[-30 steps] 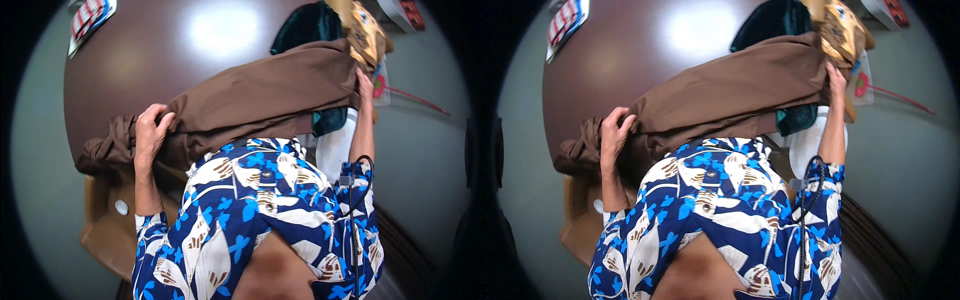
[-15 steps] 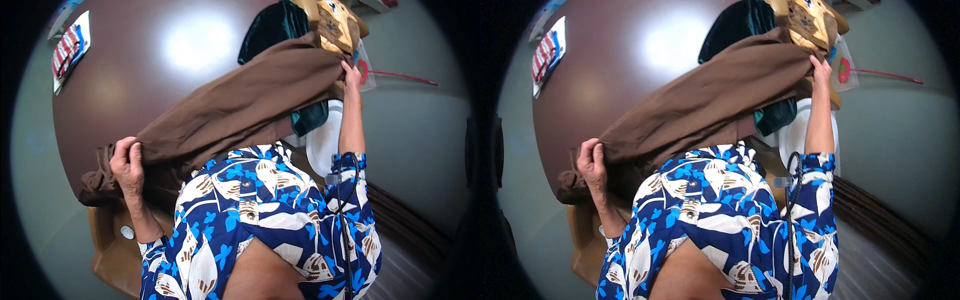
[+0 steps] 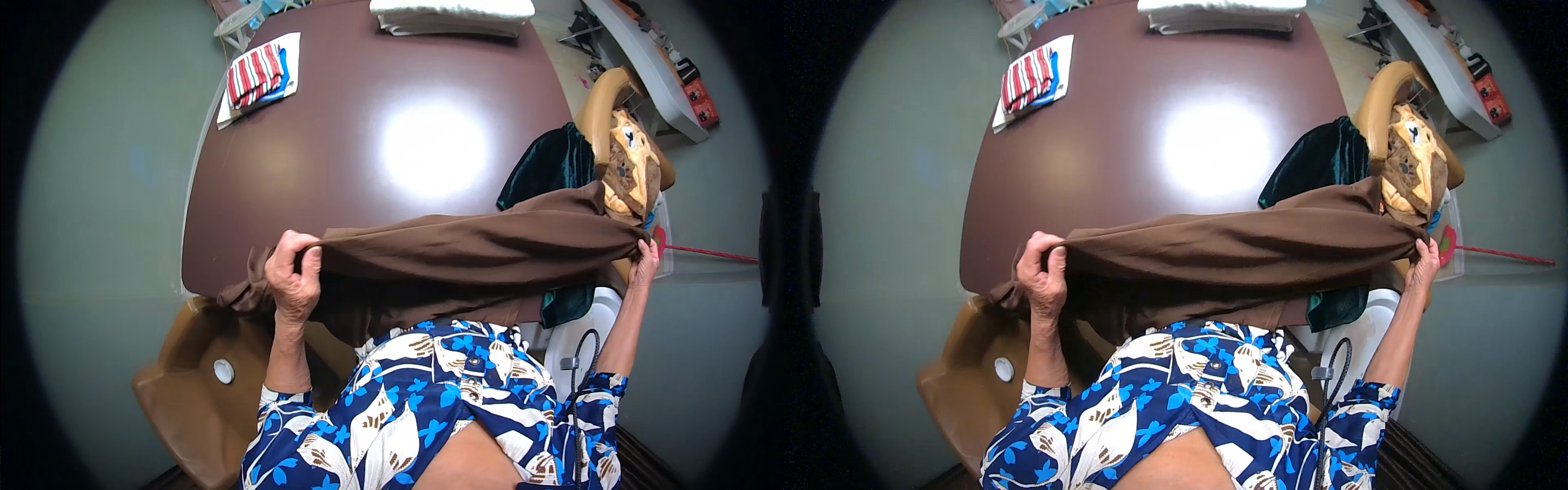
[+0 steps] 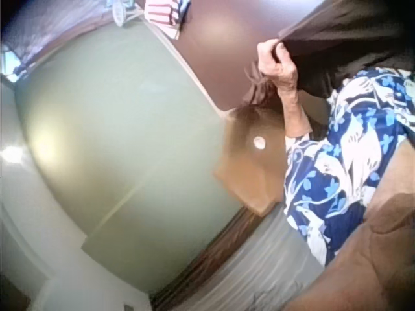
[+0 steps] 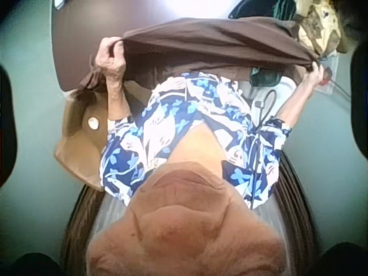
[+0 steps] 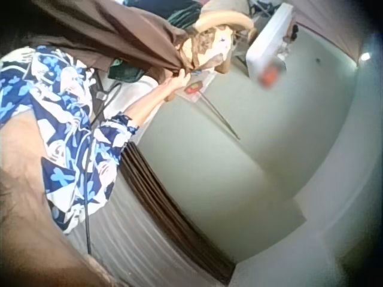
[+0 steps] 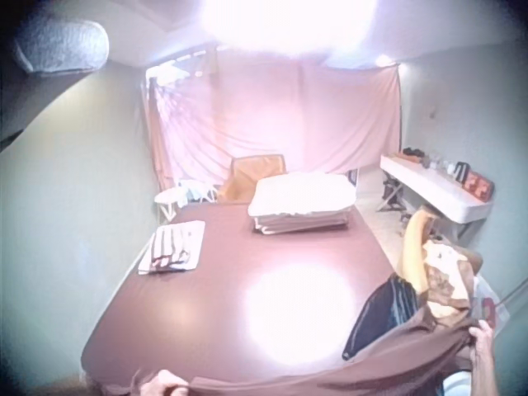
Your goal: The person folds a white towel and places it on the table. They then unfold and refold a dark green velvet cloth, followed by unfolding and refolding a brown cloth. The person handles each item one at a time on a brown table.
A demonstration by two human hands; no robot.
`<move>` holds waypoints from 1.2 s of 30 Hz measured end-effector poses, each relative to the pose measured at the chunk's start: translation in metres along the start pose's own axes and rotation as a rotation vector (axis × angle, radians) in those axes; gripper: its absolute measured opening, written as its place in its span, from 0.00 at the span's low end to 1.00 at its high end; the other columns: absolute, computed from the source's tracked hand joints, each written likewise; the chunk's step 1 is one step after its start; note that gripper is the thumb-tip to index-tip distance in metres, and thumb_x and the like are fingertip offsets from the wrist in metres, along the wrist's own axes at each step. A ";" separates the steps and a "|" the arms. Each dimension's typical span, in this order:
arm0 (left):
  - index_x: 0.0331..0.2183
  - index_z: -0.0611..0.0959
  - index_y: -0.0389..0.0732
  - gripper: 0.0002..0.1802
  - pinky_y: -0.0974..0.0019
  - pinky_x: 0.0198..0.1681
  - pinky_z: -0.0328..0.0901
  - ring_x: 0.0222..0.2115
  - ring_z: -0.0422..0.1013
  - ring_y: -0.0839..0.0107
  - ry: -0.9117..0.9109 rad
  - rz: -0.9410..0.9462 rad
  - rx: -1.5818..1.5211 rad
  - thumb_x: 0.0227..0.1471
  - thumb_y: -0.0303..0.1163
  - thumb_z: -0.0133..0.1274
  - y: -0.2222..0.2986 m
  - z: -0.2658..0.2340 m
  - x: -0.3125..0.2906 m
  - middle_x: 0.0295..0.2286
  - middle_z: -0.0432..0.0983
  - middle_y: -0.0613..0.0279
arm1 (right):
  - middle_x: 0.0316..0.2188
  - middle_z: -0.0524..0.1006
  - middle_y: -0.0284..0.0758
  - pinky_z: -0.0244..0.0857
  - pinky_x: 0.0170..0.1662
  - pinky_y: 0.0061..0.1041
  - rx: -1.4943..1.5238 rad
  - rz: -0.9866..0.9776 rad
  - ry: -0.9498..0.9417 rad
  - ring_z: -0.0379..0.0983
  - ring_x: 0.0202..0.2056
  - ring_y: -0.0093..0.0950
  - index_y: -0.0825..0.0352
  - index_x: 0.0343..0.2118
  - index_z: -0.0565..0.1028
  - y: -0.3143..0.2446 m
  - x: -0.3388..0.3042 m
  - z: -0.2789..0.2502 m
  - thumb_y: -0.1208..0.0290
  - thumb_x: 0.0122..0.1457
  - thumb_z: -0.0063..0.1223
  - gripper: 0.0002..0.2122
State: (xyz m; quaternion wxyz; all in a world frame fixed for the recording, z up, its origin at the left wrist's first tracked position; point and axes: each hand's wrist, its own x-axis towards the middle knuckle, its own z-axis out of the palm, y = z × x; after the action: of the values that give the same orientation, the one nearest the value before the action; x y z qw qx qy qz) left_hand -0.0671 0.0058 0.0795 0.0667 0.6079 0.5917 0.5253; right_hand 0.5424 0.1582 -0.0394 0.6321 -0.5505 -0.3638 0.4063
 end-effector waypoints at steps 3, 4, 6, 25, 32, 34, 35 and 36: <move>0.23 0.71 0.35 0.02 0.73 0.21 0.58 0.17 0.62 0.71 -0.011 -0.032 0.035 0.41 0.20 0.48 -0.005 -0.005 0.005 0.17 0.65 0.62 | 0.28 0.72 0.32 0.63 0.36 0.20 0.084 -0.023 0.016 0.68 0.30 0.22 0.68 0.30 0.69 -0.010 -0.003 0.012 0.80 0.46 0.46 0.06; 0.23 0.72 0.35 0.03 0.73 0.22 0.59 0.17 0.63 0.71 -0.069 -0.051 0.039 0.41 0.20 0.49 -0.007 -0.003 0.007 0.17 0.65 0.61 | 0.29 0.72 0.32 0.63 0.37 0.20 0.041 -0.005 0.012 0.69 0.30 0.23 0.68 0.31 0.69 -0.004 0.001 0.005 0.81 0.46 0.45 0.07; 0.23 0.73 0.36 0.04 0.73 0.24 0.61 0.19 0.66 0.70 -0.195 -0.129 0.063 0.39 0.20 0.51 -0.012 0.001 -0.002 0.18 0.68 0.59 | 0.31 0.72 0.34 0.63 0.39 0.21 -0.008 0.034 -0.015 0.69 0.32 0.24 0.69 0.34 0.69 -0.001 -0.002 0.009 0.81 0.46 0.44 0.10; 0.24 0.73 0.37 0.07 0.61 0.25 0.61 0.22 0.67 0.56 -0.527 -0.538 0.307 0.36 0.27 0.51 -0.035 -0.014 -0.074 0.17 0.69 0.52 | 0.32 0.72 0.31 0.57 0.41 0.15 -0.381 -0.145 -0.076 0.66 0.34 0.18 0.71 0.33 0.73 -0.030 -0.007 -0.004 0.81 0.48 0.41 0.10; 0.24 0.74 0.36 0.10 0.62 0.28 0.61 0.22 0.68 0.59 -1.043 -0.817 0.365 0.33 0.31 0.50 -0.023 -0.035 -0.098 0.18 0.69 0.51 | 0.33 0.72 0.34 0.60 0.42 0.18 -0.186 -0.151 -0.027 0.67 0.35 0.22 0.73 0.36 0.71 -0.039 -0.011 0.016 0.78 0.51 0.42 0.10; 0.27 0.76 0.36 0.14 0.59 0.34 0.61 0.31 0.67 0.55 -1.070 -0.731 0.463 0.33 0.32 0.50 -0.025 -0.036 -0.108 0.25 0.70 0.50 | 0.35 0.72 0.36 0.60 0.43 0.21 -0.043 -0.096 0.015 0.67 0.37 0.25 0.73 0.37 0.70 -0.042 -0.012 0.024 0.78 0.50 0.43 0.11; 0.28 0.76 0.35 0.15 0.59 0.35 0.61 0.32 0.66 0.54 -1.029 -0.694 0.470 0.32 0.33 0.50 -0.030 -0.034 -0.115 0.25 0.69 0.48 | 0.35 0.72 0.37 0.60 0.43 0.22 0.132 -0.044 -0.021 0.68 0.37 0.26 0.73 0.39 0.69 -0.042 -0.009 0.018 0.77 0.50 0.44 0.12; 0.28 0.76 0.35 0.16 0.58 0.35 0.61 0.32 0.66 0.54 -0.940 -0.649 0.477 0.32 0.33 0.50 -0.042 -0.032 -0.128 0.25 0.69 0.47 | 0.35 0.72 0.37 0.60 0.44 0.23 0.183 -0.039 -0.028 0.68 0.37 0.27 0.72 0.39 0.69 -0.043 -0.010 0.019 0.77 0.50 0.44 0.12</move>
State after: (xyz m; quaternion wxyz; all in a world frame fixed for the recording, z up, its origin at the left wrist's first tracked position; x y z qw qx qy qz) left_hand -0.0851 -0.1007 -0.0079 0.3386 0.5615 0.7550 0.0074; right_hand 0.5263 0.1534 0.0057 0.6824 -0.4776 -0.3444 0.4331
